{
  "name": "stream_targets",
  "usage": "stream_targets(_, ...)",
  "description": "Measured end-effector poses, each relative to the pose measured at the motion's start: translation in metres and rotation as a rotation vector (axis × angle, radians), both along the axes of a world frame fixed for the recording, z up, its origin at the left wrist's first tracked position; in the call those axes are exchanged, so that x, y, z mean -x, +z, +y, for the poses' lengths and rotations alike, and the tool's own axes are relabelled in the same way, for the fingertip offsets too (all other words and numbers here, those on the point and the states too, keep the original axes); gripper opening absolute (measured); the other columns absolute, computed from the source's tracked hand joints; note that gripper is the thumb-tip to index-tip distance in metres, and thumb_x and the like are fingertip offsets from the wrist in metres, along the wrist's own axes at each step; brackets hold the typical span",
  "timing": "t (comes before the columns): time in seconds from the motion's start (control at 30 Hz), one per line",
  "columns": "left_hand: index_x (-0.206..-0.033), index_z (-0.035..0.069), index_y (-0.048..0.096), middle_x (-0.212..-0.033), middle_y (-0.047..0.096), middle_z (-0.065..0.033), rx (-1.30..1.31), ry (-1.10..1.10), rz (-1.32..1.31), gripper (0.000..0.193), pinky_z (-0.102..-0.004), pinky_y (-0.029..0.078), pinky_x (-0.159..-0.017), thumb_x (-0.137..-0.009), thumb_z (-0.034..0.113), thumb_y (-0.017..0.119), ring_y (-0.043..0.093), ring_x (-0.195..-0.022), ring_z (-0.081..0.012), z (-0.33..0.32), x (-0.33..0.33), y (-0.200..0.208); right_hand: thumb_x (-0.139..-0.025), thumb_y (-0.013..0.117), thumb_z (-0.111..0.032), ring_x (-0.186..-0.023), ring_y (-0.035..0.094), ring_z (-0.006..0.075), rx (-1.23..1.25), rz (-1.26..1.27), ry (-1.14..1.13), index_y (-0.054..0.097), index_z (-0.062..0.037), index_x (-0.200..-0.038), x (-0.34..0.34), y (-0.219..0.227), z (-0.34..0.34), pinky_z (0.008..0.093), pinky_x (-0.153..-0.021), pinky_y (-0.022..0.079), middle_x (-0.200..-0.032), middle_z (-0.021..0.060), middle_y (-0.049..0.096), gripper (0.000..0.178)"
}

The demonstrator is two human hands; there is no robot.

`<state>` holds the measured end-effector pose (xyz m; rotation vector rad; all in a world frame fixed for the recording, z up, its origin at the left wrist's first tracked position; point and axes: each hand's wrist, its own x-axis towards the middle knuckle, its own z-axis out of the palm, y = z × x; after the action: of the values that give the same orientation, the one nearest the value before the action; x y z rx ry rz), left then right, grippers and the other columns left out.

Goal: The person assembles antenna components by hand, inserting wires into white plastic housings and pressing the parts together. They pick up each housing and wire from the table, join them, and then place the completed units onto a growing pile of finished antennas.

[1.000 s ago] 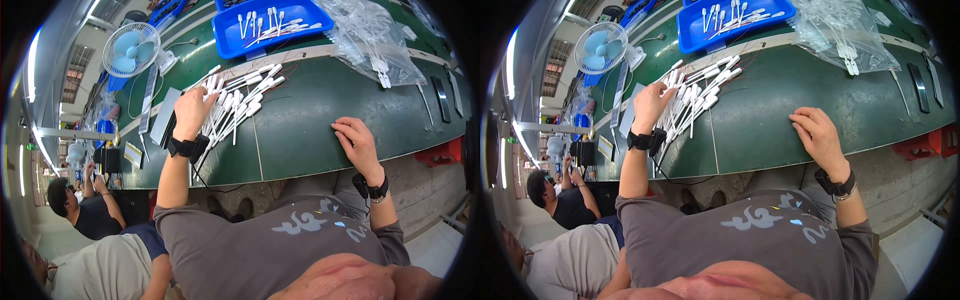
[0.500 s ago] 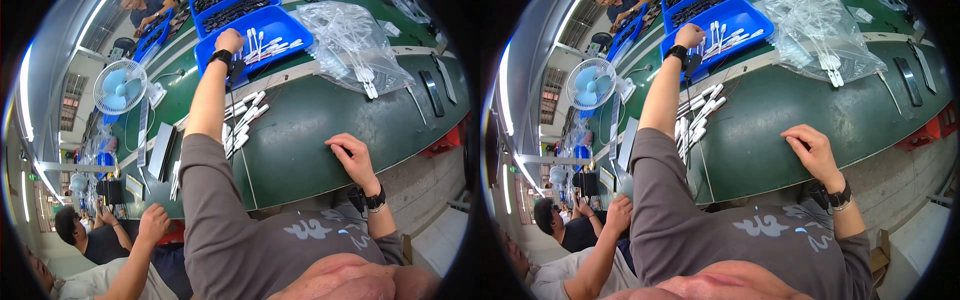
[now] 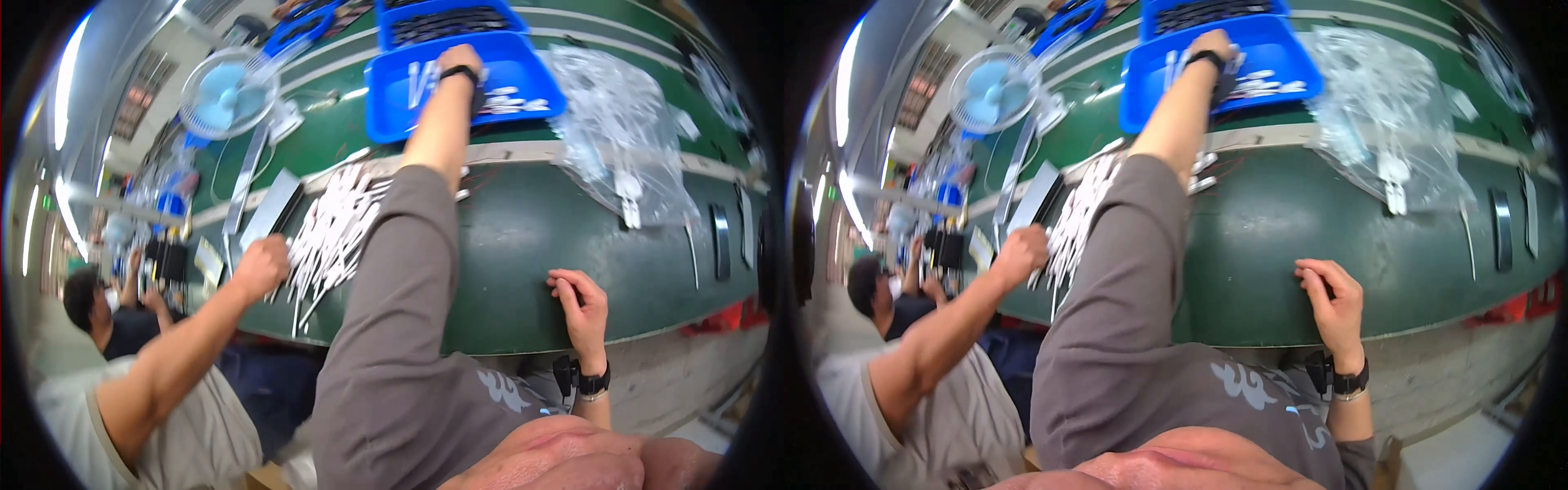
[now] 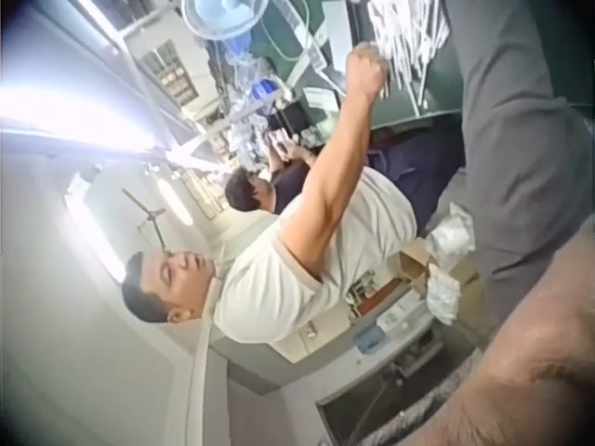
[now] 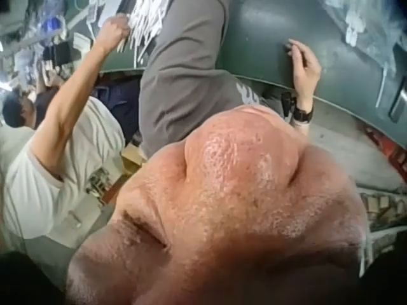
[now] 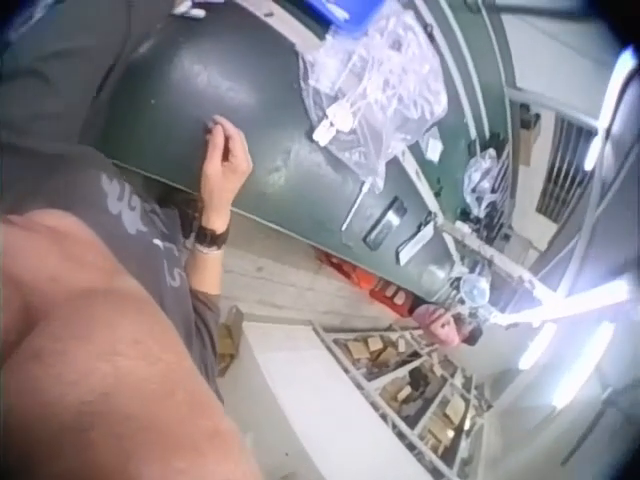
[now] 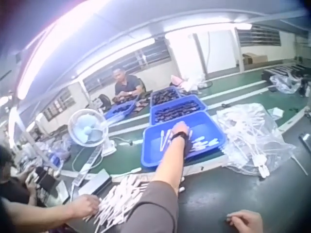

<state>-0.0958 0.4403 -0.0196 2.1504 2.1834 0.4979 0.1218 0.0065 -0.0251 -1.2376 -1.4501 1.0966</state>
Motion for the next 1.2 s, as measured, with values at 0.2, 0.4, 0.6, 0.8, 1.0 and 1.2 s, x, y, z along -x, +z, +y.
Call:
stream_targets(0.2,-0.109,0.007,0.067,-0.105,0.070,-0.0185,-0.218,0.081,-0.278,0.025,-0.0437,0.052,-0.087,-0.090,0.020,0.058,0.067,-0.098,-0.0328,0.017,-0.015,0.032,-0.100,0.054,-0.008,-0.082,0.057,0.0077,0.050,0.044,-0.039,0.066,0.0029,-0.112,-0.002,-0.009,0.003,0.0213,-0.077,0.046,-0.096,0.0055,0.067,0.020)
stream_targets(0.4,-0.107,0.004,0.063,-0.095,0.068,-0.0238,-0.576,0.000,-0.653,0.025,-0.0516,0.051,-0.079,-0.091,0.023,0.057,0.065,-0.093,-0.0430,-0.023,-0.010,0.103,-0.101,0.054,-0.010,-0.083,0.057,0.0074,0.038,0.058,-0.032,0.066,0.0028,-0.113,-0.004,-0.016,0.010,0.0210,-0.078,0.046,-0.097,0.0050,0.067,0.021)
stream_targets(0.6,-0.096,0.005,0.065,-0.093,0.070,-0.0157,-0.707,-0.193,-0.227,0.017,-0.0466,0.052,-0.076,-0.091,0.019,0.058,0.066,-0.089,-0.0371,-0.136,-0.026,0.131,-0.101,0.053,-0.012,-0.083,0.057,0.0074,0.031,0.064,-0.086,0.066,0.0020,-0.113,-0.011,-0.014,-0.007,0.0213,-0.079,0.046,-0.097,0.0054,0.068,0.022)
stream_targets(0.8,-0.107,0.011,0.067,-0.104,0.070,-0.0114,-0.678,-1.167,0.048,0.024,-0.0380,0.050,-0.089,-0.084,0.015,0.065,0.066,-0.099,-0.0277,-0.281,-0.044,0.098,-0.105,0.047,-0.027,-0.083,0.058,0.0117,0.134,0.783,-0.019,0.054,-0.0009,-0.132,-0.022,-0.004,-0.010,0.0257,-0.076,0.048,-0.099,0.0038,0.064,0.038)
stream_targets(1.0,-0.115,0.014,0.067,-0.112,0.067,-0.0041,-0.698,-1.463,0.007,0.036,-0.0417,0.048,-0.101,-0.080,0.008,0.067,0.064,-0.103,-0.0214,-0.366,-0.065,0.052,-0.104,0.049,-0.026,-0.080,0.059,0.0103,0.321,0.919,-0.018,0.052,-0.0019,-0.134,-0.037,0.021,-0.057,0.0266,-0.074,0.052,-0.098,0.0044,0.064,0.039)
stream_targets(1.2,-0.116,0.011,0.068,-0.111,0.066,-0.0043,-0.733,-1.452,-0.055,0.034,-0.0399,0.049,-0.098,-0.081,0.007,0.069,0.063,-0.099,-0.0225,-0.373,-0.075,0.045,-0.101,0.056,-0.021,-0.081,0.062,0.0093,0.355,0.853,-0.102,0.053,-0.0017,-0.133,-0.033,0.011,-0.071,0.0266,-0.073,0.056,-0.099,0.0049,0.065,0.038)
